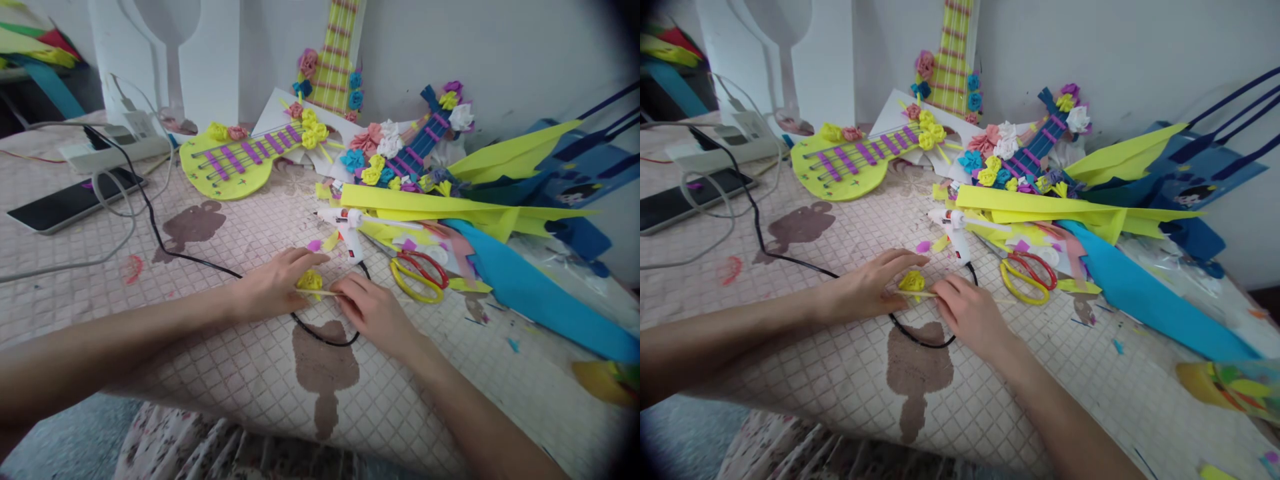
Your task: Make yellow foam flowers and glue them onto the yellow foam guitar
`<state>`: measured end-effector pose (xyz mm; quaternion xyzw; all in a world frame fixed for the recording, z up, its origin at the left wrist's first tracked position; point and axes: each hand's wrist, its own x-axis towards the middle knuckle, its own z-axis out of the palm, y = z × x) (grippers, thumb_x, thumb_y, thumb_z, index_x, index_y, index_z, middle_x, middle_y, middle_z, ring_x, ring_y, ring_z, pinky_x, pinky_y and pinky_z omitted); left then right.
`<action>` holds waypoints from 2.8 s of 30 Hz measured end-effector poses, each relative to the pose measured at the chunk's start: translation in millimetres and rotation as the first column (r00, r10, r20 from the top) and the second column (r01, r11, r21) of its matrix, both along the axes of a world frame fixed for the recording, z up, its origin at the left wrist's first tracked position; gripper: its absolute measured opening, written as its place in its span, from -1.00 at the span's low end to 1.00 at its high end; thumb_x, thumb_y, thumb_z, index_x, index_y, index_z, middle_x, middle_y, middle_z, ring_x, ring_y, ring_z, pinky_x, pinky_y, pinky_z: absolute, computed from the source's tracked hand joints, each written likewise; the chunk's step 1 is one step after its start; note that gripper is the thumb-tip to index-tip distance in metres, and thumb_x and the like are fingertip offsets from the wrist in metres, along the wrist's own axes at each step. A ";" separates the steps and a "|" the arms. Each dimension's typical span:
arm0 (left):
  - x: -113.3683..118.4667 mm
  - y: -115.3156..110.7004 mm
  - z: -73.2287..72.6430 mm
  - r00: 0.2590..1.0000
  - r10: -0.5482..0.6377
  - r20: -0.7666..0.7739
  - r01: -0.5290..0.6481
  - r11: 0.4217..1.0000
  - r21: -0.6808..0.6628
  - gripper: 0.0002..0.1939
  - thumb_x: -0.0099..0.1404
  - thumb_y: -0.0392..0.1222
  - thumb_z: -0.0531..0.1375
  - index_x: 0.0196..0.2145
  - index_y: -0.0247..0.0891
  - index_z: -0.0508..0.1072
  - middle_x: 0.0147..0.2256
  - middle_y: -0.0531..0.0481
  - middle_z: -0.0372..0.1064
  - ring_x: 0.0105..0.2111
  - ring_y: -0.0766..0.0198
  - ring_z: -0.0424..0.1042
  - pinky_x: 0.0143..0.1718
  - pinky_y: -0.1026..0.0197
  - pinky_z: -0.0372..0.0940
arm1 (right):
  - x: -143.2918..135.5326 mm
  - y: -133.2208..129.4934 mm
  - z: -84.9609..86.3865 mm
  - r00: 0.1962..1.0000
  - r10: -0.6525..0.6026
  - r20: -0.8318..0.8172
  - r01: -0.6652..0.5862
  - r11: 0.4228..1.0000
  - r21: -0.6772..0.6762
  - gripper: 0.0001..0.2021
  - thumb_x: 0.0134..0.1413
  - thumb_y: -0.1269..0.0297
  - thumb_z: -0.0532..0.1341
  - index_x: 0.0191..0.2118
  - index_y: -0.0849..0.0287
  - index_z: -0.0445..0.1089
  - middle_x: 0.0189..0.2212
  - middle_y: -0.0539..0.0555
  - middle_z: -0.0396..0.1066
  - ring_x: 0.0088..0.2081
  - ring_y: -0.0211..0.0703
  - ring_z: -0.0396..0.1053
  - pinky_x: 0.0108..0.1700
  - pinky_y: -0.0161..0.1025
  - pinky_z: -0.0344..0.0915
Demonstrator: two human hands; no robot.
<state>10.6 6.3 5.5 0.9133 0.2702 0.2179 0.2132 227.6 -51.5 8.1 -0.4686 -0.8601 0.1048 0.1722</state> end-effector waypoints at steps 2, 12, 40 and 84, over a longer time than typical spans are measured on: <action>-0.1 -3.1 2.8 1.000 0.006 -0.013 -0.005 0.998 0.062 -0.27 0.04 -0.35 0.30 0.13 -0.28 0.10 0.07 -0.20 0.16 0.10 0.05 0.16 0.09 -0.02 0.20 | -0.6 0.1 -0.5 1.000 0.000 0.007 0.000 1.000 0.000 -0.86 0.22 0.41 0.00 -0.22 0.18 0.30 -0.29 0.10 0.35 -0.27 -0.16 0.34 -0.24 -0.23 0.31; 3.2 -18.4 2.6 0.992 0.119 -0.043 -0.106 0.966 0.237 -0.48 0.15 -0.22 0.27 0.03 -0.28 0.20 0.00 -0.20 0.18 -0.01 0.01 0.17 -0.03 -0.06 0.20 | 0.3 3.9 -1.4 1.000 0.022 -0.019 -0.021 0.999 0.038 -0.84 0.23 0.39 -0.01 -0.21 0.16 0.30 -0.26 0.11 0.32 -0.23 -0.13 0.32 -0.19 -0.18 0.32; -0.7 -21.7 -2.6 0.990 0.137 -0.039 -0.104 0.880 0.463 -0.79 0.29 -0.32 0.07 -0.10 -0.25 0.24 -0.15 -0.06 0.35 -0.13 0.15 0.26 -0.07 0.00 0.09 | -5.4 3.0 -5.1 1.000 -0.001 -0.003 0.001 0.998 0.056 -0.86 0.19 0.41 0.01 -0.23 0.16 0.30 -0.30 0.09 0.36 -0.26 -0.16 0.34 -0.26 -0.22 0.32; -5.1 -18.3 -6.9 0.988 0.150 -0.036 -0.108 0.839 0.533 -0.94 0.30 -0.23 0.11 -0.34 -0.24 0.30 -0.36 0.04 0.39 -0.27 0.24 0.31 -0.07 0.01 0.06 | -11.6 -2.1 -6.3 0.999 -0.017 0.043 0.013 0.996 0.088 -0.89 0.18 0.41 0.03 -0.25 0.19 0.30 -0.30 0.09 0.37 -0.30 -0.19 0.35 -0.28 -0.28 0.28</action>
